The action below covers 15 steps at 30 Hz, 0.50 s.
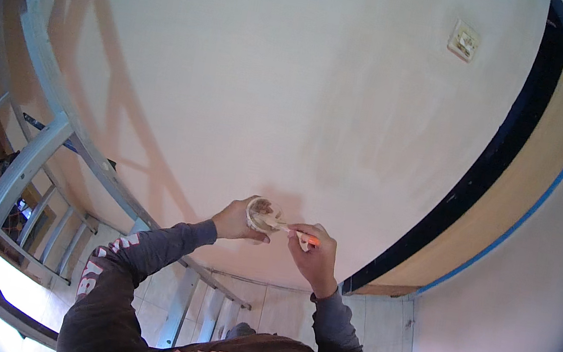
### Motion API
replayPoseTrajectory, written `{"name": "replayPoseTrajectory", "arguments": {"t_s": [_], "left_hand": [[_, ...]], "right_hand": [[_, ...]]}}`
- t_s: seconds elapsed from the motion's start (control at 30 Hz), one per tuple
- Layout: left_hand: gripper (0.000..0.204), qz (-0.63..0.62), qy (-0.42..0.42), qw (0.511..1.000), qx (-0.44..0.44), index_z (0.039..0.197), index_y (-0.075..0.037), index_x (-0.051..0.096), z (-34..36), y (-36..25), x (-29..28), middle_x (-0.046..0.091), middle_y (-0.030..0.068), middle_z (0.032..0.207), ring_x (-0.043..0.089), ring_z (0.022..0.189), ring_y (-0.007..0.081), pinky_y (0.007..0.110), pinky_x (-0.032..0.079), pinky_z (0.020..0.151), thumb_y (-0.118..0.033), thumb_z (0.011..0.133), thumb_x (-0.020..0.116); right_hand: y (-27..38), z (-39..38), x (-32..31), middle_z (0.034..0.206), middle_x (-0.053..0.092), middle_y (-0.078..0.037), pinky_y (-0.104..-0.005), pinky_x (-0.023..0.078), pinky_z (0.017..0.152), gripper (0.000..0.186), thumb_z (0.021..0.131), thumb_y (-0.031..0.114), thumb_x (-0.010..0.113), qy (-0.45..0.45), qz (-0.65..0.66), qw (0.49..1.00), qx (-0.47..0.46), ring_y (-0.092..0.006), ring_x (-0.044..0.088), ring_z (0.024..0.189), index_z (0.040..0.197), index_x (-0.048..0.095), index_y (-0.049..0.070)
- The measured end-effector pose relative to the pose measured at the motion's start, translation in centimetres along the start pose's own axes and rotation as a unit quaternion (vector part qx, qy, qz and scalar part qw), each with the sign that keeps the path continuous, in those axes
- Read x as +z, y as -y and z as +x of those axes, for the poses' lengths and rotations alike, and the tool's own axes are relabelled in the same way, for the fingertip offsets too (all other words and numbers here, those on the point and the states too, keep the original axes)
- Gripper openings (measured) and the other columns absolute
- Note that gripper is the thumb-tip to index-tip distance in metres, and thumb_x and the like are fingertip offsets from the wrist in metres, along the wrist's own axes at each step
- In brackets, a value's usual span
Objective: The person stands on a ladder and uses a small brush to apply white paint to the ceiling. They repeatedly dip the brush into a small container and spread the paint in short strokes across the ceiling surface.
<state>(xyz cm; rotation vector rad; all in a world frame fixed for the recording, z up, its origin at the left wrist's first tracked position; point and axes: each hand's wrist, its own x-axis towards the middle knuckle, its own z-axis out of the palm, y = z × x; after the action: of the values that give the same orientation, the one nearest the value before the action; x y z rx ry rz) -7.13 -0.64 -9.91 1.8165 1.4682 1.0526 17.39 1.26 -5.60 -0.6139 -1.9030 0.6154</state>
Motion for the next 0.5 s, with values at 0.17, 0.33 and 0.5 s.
{"name": "replayPoseTrajectory", "arguments": {"t_s": [0.17, 0.33, 0.5], "left_hand": [[0.097, 0.016, 0.0, 1.0, 0.002, 0.137, 0.002, 0.051, -0.1, 0.6, 0.4, 0.066, 0.0154, 0.13, 0.064, 0.122, 0.0275, 0.036, 0.049, 0.107, -0.041, 0.064, 0.097], [0.096, 0.012, -0.003, 1.0, -0.002, 0.137, 0.003, 0.051, -0.2, 0.7, 0.3, 0.066, 0.0159, 0.131, 0.064, 0.123, 0.0274, 0.036, 0.049, 0.107, -0.039, 0.065, 0.097], [0.095, -0.011, -0.004, 1.0, 0.006, 0.137, 0.001, 0.052, -0.2, 1.0, 0.4, 0.066, 0.0162, 0.131, 0.064, 0.123, 0.0275, 0.037, 0.05, 0.107, -0.038, 0.064, 0.097]], "right_hand": [[-1.0, -0.5, 0.3, 0.079, 0.066, -0.002, -0.0222, 0.036, 0.048, 0.013, 0.086, 0.009, 0.077, -0.002, 0.027, 1.0, 0.009, -0.0046, 0.047, 0.057, 0.099, 0.078, 0.007], [-1.3, -0.9, 0.4, 0.081, 0.066, -0.002, -0.022, 0.037, 0.05, 0.013, 0.086, 0.009, 0.078, -0.007, 0.045, 0.999, 0.015, -0.0042, 0.047, 0.059, 0.099, 0.079, 0.008], [-0.9, -0.9, 0.0, 0.08, 0.065, -0.001, -0.0224, 0.036, 0.051, 0.014, 0.085, 0.008, 0.077, 0.004, 0.057, 0.998, 0.026, -0.0048, 0.047, 0.06, 0.099, 0.078, 0.009]]}}
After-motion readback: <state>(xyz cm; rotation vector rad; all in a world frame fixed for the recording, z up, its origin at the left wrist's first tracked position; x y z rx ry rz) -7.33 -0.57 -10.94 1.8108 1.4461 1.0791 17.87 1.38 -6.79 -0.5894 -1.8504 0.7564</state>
